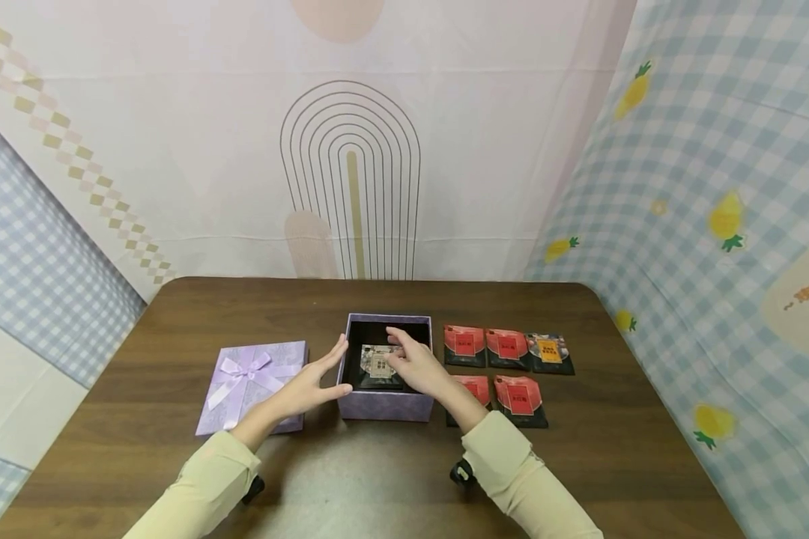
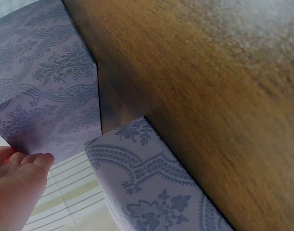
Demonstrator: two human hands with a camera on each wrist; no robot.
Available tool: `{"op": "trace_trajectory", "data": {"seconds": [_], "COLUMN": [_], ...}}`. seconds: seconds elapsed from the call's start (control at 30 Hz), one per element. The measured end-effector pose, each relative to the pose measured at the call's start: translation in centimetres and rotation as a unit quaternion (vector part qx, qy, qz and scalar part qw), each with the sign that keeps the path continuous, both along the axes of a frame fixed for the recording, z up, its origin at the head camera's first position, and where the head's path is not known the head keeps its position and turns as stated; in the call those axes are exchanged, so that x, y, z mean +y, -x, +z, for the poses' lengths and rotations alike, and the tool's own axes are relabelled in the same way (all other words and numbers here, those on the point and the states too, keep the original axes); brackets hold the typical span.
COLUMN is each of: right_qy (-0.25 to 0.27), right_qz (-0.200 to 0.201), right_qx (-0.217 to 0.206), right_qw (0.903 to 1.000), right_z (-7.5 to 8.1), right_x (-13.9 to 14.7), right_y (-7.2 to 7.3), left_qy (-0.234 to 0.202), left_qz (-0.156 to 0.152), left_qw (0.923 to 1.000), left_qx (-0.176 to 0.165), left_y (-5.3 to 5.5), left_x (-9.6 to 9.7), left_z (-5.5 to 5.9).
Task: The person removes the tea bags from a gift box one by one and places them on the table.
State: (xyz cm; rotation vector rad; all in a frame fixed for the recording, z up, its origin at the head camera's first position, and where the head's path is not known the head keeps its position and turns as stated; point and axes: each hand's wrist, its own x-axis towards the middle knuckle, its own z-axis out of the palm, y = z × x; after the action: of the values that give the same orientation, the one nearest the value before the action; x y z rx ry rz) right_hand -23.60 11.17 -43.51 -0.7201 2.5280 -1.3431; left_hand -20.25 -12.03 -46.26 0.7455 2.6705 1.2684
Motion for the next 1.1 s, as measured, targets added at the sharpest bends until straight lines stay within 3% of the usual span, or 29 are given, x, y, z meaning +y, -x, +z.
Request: {"op": "trace_trajectory", "data": {"seconds": [0.27, 0.5, 0.6, 0.7, 0.77, 0.8, 0.87, 1.0, 1.1], "right_qy": [-0.036, -0.157, -0.211, -0.268, -0.295, -0.307, -0.312, -0.276, -0.256], "right_qz": [-0.029, -0.040, -0.025, -0.013, 0.006, 0.008, 0.017, 0.005, 0.002], "right_qx": [-0.008, -0.006, 0.015, 0.031, 0.066, 0.036, 0.025, -0.043, -0.049], "right_qw": [0.9989, 0.9868, 0.9771, 0.9629, 0.9533, 0.9510, 0.9496, 0.9601, 0.9655], "right_z": [-1.3, -2.2, -5.4, -9.8, -12.7, -12.4, -11.4, -5.6, -3.4], "right_x": [-1.7, -2.8, -2.3, -1.6, -0.9, -1.0, -1.2, -2.3, -2.8], "right_y": [1.0, 1.8, 3.8, 6.2, 7.6, 7.4, 6.7, 3.7, 2.4], "left_qy": [-0.003, -0.004, -0.003, -0.003, -0.002, -0.002, -0.003, -0.002, 0.000], "left_qz": [-0.003, -0.002, -0.001, -0.002, -0.003, -0.003, -0.005, -0.001, -0.001], "left_qw": [1.0000, 1.0000, 1.0000, 1.0000, 1.0000, 1.0000, 1.0000, 1.0000, 1.0000], "left_qx": [-0.005, -0.007, -0.003, -0.002, -0.004, -0.005, -0.005, -0.004, -0.003], "left_y": [-0.1, 0.0, 0.0, 0.0, 0.0, 0.0, 0.0, 0.0, 0.1], "left_x": [-0.1, -0.1, -0.1, 0.0, 0.1, 0.1, 0.1, 0.1, 0.0], "left_z": [0.0, 0.0, 0.0, -0.1, -0.1, -0.1, -0.1, -0.1, -0.1]}}
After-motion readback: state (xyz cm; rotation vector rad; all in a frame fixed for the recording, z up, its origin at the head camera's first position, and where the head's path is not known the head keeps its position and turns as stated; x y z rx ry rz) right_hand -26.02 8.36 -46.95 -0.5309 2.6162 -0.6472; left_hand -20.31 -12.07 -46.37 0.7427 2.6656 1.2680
